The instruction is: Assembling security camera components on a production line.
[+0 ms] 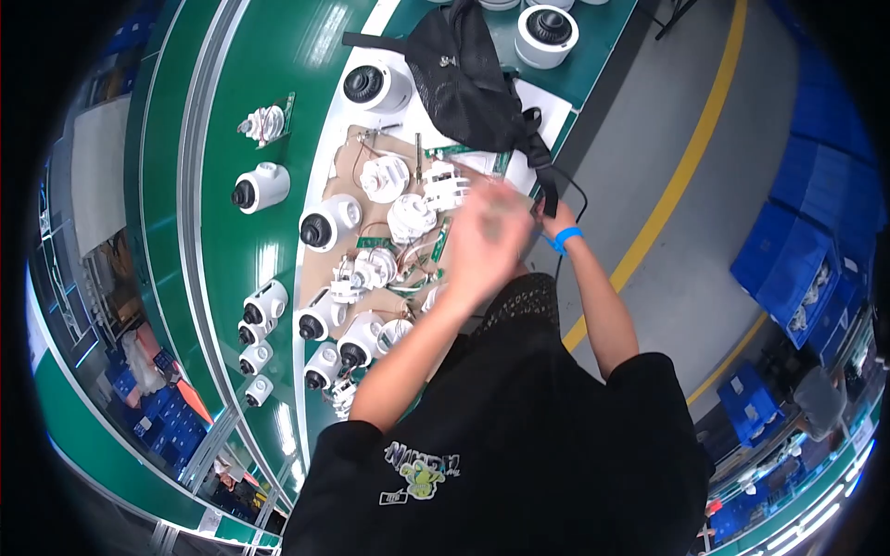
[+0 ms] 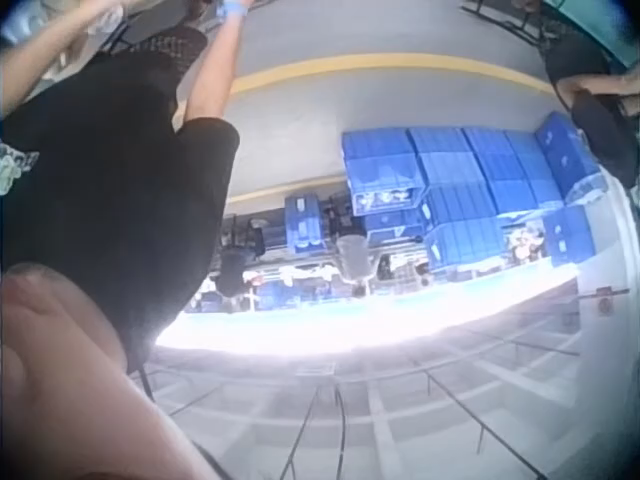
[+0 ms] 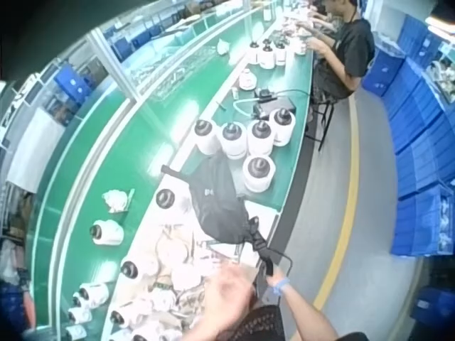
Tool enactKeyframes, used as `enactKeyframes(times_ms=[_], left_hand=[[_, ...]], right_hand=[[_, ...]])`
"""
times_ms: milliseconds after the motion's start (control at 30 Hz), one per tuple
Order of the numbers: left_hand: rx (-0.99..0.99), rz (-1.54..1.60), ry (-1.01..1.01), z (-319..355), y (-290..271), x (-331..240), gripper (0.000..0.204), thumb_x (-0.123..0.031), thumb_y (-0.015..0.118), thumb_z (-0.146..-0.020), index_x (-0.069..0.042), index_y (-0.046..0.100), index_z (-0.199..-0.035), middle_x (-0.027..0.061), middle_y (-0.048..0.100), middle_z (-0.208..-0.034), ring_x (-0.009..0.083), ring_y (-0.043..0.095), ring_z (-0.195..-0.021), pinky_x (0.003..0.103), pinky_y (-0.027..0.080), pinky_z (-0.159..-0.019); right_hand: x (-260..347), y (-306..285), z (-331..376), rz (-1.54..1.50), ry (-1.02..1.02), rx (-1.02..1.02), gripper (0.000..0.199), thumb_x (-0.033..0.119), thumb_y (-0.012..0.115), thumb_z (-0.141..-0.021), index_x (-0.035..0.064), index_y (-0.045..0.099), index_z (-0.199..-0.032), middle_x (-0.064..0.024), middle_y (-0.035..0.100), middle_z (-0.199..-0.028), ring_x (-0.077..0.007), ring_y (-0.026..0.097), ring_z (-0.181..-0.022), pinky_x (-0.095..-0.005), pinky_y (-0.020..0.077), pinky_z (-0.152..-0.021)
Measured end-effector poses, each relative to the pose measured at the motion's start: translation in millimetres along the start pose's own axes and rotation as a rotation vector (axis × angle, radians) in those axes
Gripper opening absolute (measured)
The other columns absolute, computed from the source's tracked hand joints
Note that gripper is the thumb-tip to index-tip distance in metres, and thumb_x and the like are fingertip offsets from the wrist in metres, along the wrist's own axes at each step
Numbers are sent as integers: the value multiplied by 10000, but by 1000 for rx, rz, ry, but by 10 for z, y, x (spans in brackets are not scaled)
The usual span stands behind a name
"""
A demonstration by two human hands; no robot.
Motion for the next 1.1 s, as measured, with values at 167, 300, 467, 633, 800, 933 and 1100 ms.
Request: enactKeyframes(times_ms=[167, 300, 467, 633, 800, 933, 1100], left_hand=[[-450, -332, -124, -1594, -218, 190, 789, -351, 732, -683, 124, 351, -1186, 277, 357, -1260, 360, 419, -1144, 405, 328, -989], [-259, -449, -525, -1980, -147, 384, 1038, -441, 784, -561, 83, 236, -1269, 251, 384, -1284, 351, 384, -1210, 420, 306, -1017], [-149, -399, -700, -2283, -305, 834, 929, -387, 789, -560, 67, 348, -1239, 198, 511, -1223, 315, 472, -1161, 383, 374, -974], [-173, -267, -643, -2403, -219, 952, 809, -209, 742, -603, 129, 332, -1213, 289, 487, -1195, 350, 504, -1118, 346, 404, -959], [-143, -5, -509, -2218, -146, 685, 415, -125, 692, -668, 135, 565, -965, 198, 629, -928, 252, 633, -802, 342, 506, -695], [-90, 252, -432, -1860, -242, 581, 469, -42, 669, -670, 87, 507, -1091, 189, 616, -987, 256, 628, -827, 343, 519, -726], [-119, 403, -281, -1576, -178, 594, 516, 11, 662, -682, 79, 441, -1142, 184, 593, -1023, 245, 608, -878, 342, 514, -773]], right_hand=[[406, -174, 132, -22, -162, -191, 187, 183, 553, -798, 35, 588, -906, -218, 607, -870, -430, 561, -833, -467, 461, -719], [669, -222, 285, 150, -259, -289, 121, 110, 554, -799, 32, 596, -881, -191, 594, -799, -384, 576, -780, -428, 472, -662], [766, -678, 452, -174, -384, -801, 116, -24, 559, -759, 19, 591, -862, -126, 545, -940, -267, 560, -825, -348, 469, -638], [1629, -1024, 64, -346, -616, -559, 322, 50, 569, -800, 5, 530, -1116, -158, 530, -1082, -269, 535, -980, -324, 447, -776], [1942, -864, -405, -180, -513, -265, 515, 321, 516, -876, 4, 423, -1272, -185, 489, -1236, -307, 503, -1103, -332, 387, -919], [1994, -902, -171, -487, -633, 112, 679, 523, 438, -892, 13, 373, -1337, -151, 459, -1273, -233, 419, -1188, -316, 286, -1008], [1879, -940, -19, -601, -590, 245, 829, 650, 359, -853, 0, 297, -1365, -180, 410, -1310, -274, 388, -1216, -363, 271, -1033]])
Point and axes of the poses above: each hand's wrist, its own z-axis away from the middle knuckle, its own y-axis out of the palm, x = y × z, the point moved 3 cm from there along -z, towards the middle knuckle
